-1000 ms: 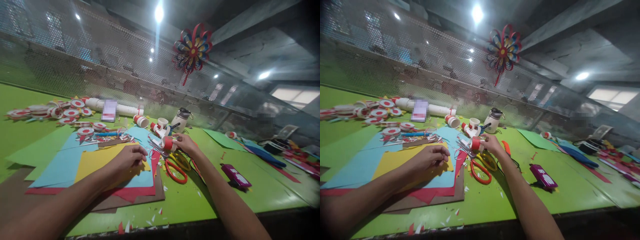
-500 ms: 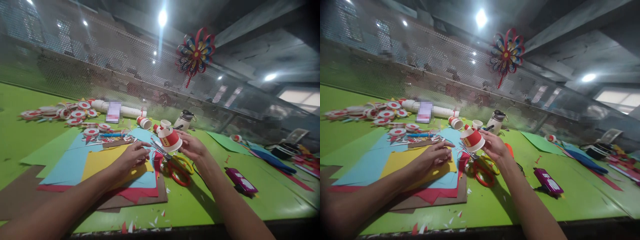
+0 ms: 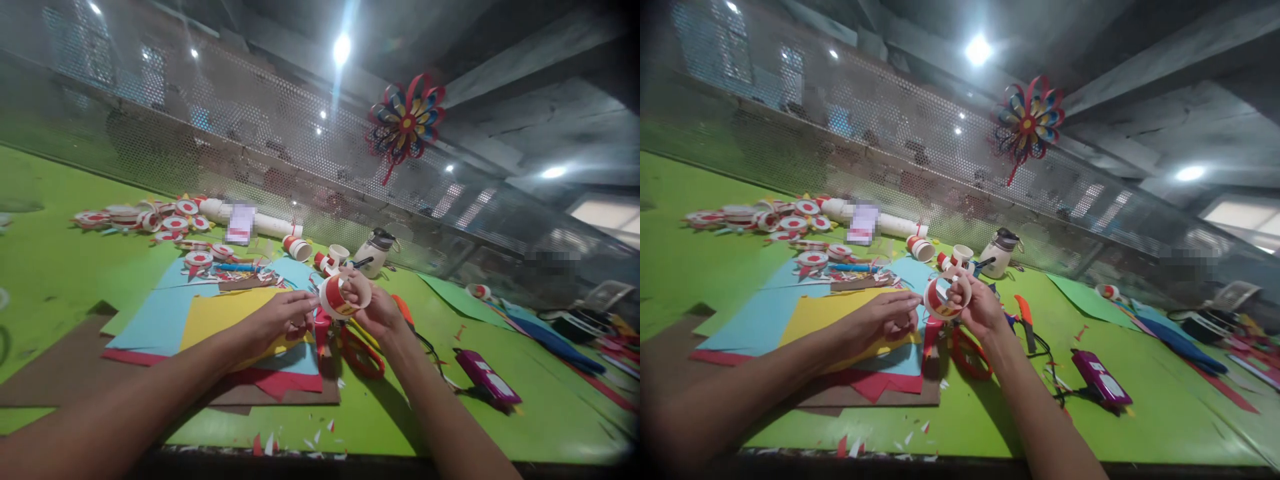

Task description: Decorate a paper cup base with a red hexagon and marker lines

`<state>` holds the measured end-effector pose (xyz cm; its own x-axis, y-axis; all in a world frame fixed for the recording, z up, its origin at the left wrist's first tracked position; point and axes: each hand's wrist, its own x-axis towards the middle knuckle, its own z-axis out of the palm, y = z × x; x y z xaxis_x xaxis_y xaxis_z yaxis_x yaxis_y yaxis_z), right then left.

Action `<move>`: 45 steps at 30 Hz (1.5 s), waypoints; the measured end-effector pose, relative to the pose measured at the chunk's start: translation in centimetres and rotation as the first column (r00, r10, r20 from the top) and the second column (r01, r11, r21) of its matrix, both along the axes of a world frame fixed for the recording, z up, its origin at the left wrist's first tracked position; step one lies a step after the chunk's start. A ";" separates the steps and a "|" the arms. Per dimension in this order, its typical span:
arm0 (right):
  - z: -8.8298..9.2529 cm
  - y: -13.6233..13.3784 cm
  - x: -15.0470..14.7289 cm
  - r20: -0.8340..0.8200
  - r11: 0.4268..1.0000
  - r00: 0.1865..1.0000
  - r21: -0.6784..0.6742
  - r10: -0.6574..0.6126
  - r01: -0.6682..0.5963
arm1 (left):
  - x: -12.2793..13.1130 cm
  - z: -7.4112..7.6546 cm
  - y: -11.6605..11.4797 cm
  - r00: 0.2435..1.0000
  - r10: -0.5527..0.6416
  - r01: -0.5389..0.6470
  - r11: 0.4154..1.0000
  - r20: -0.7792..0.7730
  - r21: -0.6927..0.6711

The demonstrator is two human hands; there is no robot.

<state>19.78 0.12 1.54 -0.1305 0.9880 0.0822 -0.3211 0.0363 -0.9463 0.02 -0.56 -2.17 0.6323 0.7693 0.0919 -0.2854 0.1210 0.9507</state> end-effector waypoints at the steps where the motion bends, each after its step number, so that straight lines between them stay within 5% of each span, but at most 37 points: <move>1: -0.3 -0.1 -0.4 0.005 1.000 1.000 0.011 0.006 -0.006 | 0.1 0.0 -0.1 1.000 -0.021 0.021 1.000 -0.005 0.006; 7: -1.7 -0.2 -1.7 0.033 0.996 0.999 0.090 -0.017 0.014 | -0.3 0.3 -0.4 1.000 -0.024 0.027 0.986 -0.016 0.166; 16: -0.3 -0.9 -0.7 0.075 0.991 0.994 0.116 -0.074 0.065 | -0.6 0.6 -0.4 0.990 -0.049 0.079 0.969 -0.131 0.233; 24: -1.0 -1.5 -1.5 0.125 0.973 0.979 0.185 -0.160 0.136 | -0.3 -0.1 -0.2 0.980 -0.147 0.159 0.984 -0.131 0.085; 29: -1.1 0.1 0.5 0.250 0.925 0.912 0.284 -0.324 0.251 | -0.2 -0.5 0.8 1.000 0.004 -0.003 1.000 -0.021 0.030; 33: -0.7 -0.1 5.5 0.477 0.903 0.777 0.331 -0.410 0.273 | -0.5 -0.1 1.2 0.991 0.110 -0.104 0.991 -0.075 0.079; 37: -1.6 -2.9 8.9 0.817 0.962 0.508 0.250 -0.272 0.114 | -0.4 -0.4 1.6 0.980 0.182 -0.170 0.975 -0.078 0.143; 41: -3.0 -5.3 9.1 0.969 0.988 0.200 0.155 -0.147 -0.023 | -0.1 -0.8 1.7 0.972 0.215 -0.200 0.967 -0.089 0.160; 45: -3.5 -5.0 8.0 0.997 0.994 0.011 0.078 -0.078 -0.078 | -0.2 -0.4 1.4 0.961 0.258 -0.231 0.948 -0.103 0.219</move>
